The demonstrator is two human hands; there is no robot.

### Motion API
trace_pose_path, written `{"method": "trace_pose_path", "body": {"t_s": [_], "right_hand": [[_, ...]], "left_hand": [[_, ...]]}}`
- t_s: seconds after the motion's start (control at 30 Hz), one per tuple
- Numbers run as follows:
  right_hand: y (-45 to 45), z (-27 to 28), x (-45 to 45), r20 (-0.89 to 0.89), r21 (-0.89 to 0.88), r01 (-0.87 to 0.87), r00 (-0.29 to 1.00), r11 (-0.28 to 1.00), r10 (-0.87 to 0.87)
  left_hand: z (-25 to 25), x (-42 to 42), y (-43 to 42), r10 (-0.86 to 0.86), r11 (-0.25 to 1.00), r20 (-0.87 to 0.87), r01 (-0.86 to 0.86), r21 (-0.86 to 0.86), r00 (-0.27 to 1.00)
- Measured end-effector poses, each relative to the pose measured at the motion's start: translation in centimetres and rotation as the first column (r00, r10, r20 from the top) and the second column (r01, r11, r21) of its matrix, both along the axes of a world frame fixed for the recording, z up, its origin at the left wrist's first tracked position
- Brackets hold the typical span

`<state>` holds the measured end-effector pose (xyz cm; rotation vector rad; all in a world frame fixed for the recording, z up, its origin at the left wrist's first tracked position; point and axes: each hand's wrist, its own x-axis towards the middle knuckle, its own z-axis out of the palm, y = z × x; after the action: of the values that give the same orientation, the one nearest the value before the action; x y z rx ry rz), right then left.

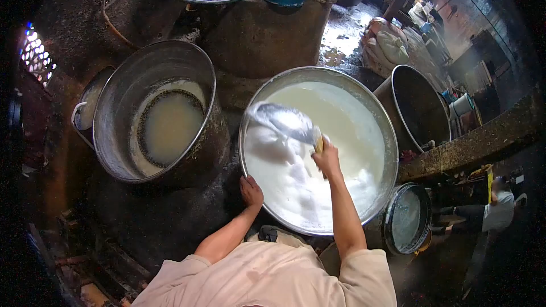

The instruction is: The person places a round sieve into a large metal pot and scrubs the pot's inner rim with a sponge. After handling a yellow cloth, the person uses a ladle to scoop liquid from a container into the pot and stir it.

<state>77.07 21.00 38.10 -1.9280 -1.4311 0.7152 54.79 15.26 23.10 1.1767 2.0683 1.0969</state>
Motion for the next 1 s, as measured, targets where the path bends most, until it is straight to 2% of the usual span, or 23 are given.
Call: {"method": "trace_pose_path", "body": {"t_s": [0.03, 0.13, 0.2, 0.23, 0.3, 0.37, 0.43, 0.47, 0.53, 0.6, 0.67, 0.73, 0.83, 0.9, 1.0], "right_hand": [[2.1, -1.7, 0.0, 0.142, 0.126, -0.013, 0.99, 0.992, -0.004], [6.3, -3.6, -0.9, 0.209, 0.022, 0.027, 0.977, 0.999, -0.031], [7.1, -3.4, -1.6, 0.181, -0.356, 0.086, 0.983, 0.93, -0.021], [6.9, -4.3, -1.3, 0.181, -0.356, 0.088, 0.983, 0.93, -0.023], [6.1, -7.7, -0.5, 0.285, -0.397, 0.033, 0.954, 0.917, 0.089], [4.5, -8.8, 0.0, 0.32, -0.42, 0.076, 0.945, 0.904, 0.069], [2.5, -9.7, 0.8, 0.406, -0.334, 0.055, 0.909, 0.941, 0.091], [1.5, -10.2, 1.5, 0.428, -0.355, 0.062, 0.898, 0.933, 0.103], [-1.2, -11.4, 3.0, 0.434, -0.345, 0.051, 0.894, 0.937, 0.112], [-3.7, -12.1, 4.3, 0.439, -0.336, 0.035, 0.89, 0.941, 0.124], [-6.1, -11.9, 5.6, 0.313, -0.505, 0.092, 0.946, 0.858, 0.083], [-8.6, -11.9, 6.8, 0.308, -0.524, 0.107, 0.949, 0.845, 0.07], [-12.4, -11.6, 9.0, 0.339, -0.541, 0.137, 0.939, 0.83, 0.065], [-14.8, -10.4, 10.8, 0.371, -0.541, 0.147, 0.925, 0.828, 0.079], [-17.8, -8.1, 14.4, 0.357, -0.527, 0.115, 0.929, 0.842, 0.097]], "left_hand": [[0.1, -0.1, 0.1, -0.016, 1.0, 0.022, 0.016, -0.023, 1.0], [-0.6, 0.1, 0.3, 0.031, 0.999, -0.012, -0.031, -0.009, 0.999], [-1.2, -0.1, 0.1, 0.028, 1.0, -0.04, -0.028, -0.008, 0.999], [-1.3, -0.2, 0.0, 0.027, 1.0, -0.068, -0.028, -0.007, 0.997], [-0.8, -0.4, -0.2, 0.007, 0.998, -0.055, -0.01, -0.059, 0.998], [-0.1, -0.5, -0.2, -0.012, 0.994, -0.041, 0.007, -0.112, 0.999], [0.5, -0.3, 0.1, -0.008, 0.993, -0.042, 0.003, -0.122, 0.999], [-0.1, -0.2, 0.3, -0.011, 0.993, -0.042, 0.006, -0.121, 0.999], [-1.1, 0.2, 0.5, 0.019, 0.999, -0.107, -0.016, 0.032, 0.994], [-1.0, 0.3, 0.4, 0.02, 1.0, -0.094, -0.018, 0.025, 0.995], [-0.6, 0.2, 0.4, 0.021, 1.0, -0.08, -0.019, 0.018, 0.997], [0.1, -0.1, 0.3, -0.037, 0.994, -0.032, 0.034, -0.1, 0.999], [-1.0, -0.1, 0.1, -0.008, 1.0, -0.052, 0.006, -0.027, 0.999], [-0.6, 0.1, 0.2, -0.009, 0.998, -0.051, 0.006, -0.062, 0.999], [-2.7, 0.0, 0.5, 0.042, 0.999, -0.139, -0.044, -0.008, 0.989]]}}
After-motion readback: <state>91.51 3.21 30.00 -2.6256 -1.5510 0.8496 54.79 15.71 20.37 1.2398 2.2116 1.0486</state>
